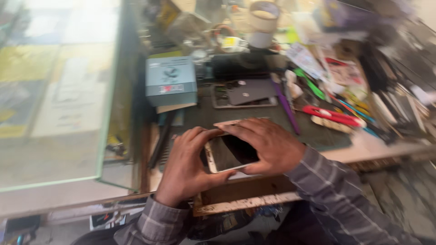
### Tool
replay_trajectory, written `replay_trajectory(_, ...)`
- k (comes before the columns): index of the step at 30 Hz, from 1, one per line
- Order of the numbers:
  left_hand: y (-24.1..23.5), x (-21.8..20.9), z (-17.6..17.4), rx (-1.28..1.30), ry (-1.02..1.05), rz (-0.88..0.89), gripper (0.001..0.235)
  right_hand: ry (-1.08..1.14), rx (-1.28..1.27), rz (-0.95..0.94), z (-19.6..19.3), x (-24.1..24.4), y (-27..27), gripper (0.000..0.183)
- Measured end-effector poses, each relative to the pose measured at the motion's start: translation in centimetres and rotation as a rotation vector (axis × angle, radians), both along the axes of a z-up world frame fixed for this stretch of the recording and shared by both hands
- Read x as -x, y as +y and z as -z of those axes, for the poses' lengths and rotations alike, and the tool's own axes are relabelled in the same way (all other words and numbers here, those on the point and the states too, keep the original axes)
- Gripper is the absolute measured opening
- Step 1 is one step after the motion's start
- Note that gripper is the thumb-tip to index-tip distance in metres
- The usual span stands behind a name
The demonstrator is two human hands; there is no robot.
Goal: The person uses a small tool to clean or adjust components on a disassembled smartphone, then closes the device and inspects it. They later open a drawer to retrieve another phone and begin disassembling it with a screwdriver.
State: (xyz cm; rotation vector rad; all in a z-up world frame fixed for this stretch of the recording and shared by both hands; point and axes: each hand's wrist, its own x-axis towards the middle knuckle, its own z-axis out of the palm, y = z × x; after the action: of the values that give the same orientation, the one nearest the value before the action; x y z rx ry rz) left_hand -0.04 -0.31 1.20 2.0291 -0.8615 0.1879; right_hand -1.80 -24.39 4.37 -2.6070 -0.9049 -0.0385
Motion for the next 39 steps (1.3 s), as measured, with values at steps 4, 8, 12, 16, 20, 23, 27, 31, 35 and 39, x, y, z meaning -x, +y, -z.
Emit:
replay_trajectory(4, -0.9, 0.2, -0.3, -0.049, -0.001, -0.025, 0.077, -0.268, -0.055, 0.084, 0.0, 3.4, -2.2, 0.085)
replay_trajectory(8, -1.4, 0.3, -0.2, -0.140, 0.010, -0.060, 0.076, -0.449, -0.190, 0.385, 2.4, 11.1, -8.5, 0.041)
replay_trajectory(12, -1.9, 0.5, -0.1, -0.278, 0.010, -0.093, 0.078, -0.501, -0.413, 1.028, 7.3, 17.1, -15.4, 0.012)
replay_trajectory(16, -2.2, 0.6, -0.1, -0.296, -0.008, -0.106, 0.079, -0.279, -1.354, 1.261, 10.8, 19.0, -22.2, 0.019)
replay_trajectory(20, -1.8, 1.0, 0.5, -0.267, -0.049, -0.098, 0.080, -0.229, -1.730, 1.245, 13.4, 19.0, -24.7, 0.028)
replay_trajectory(23, -1.9, 0.7, 0.4, -0.260, -0.085, -0.095, 0.082, -0.191, -1.770, 1.209, 13.6, 18.8, -25.7, 0.029)
replay_trajectory(27, -1.6, 1.0, 0.8, -0.270, -0.092, -0.109, 0.083, -0.035, -1.785, 1.100, 12.5, 18.7, -26.6, 0.025)
replay_trajectory(31, -1.4, 1.1, 0.8, -0.268, -0.075, -0.113, 0.083, 0.006, -1.925, 1.062, 11.3, 19.3, -26.7, 0.028)
replay_trajectory(35, -1.6, 1.0, 0.6, -0.262, -0.114, -0.103, 0.081, 0.043, -1.902, 1.081, 10.5, 21.0, -26.6, 0.030)
replay_trajectory(39, -1.9, 0.9, 0.5, -0.295, -0.065, -0.111, 0.078, 0.034, -1.906, 1.180, 11.0, 24.9, -27.0, 0.034)
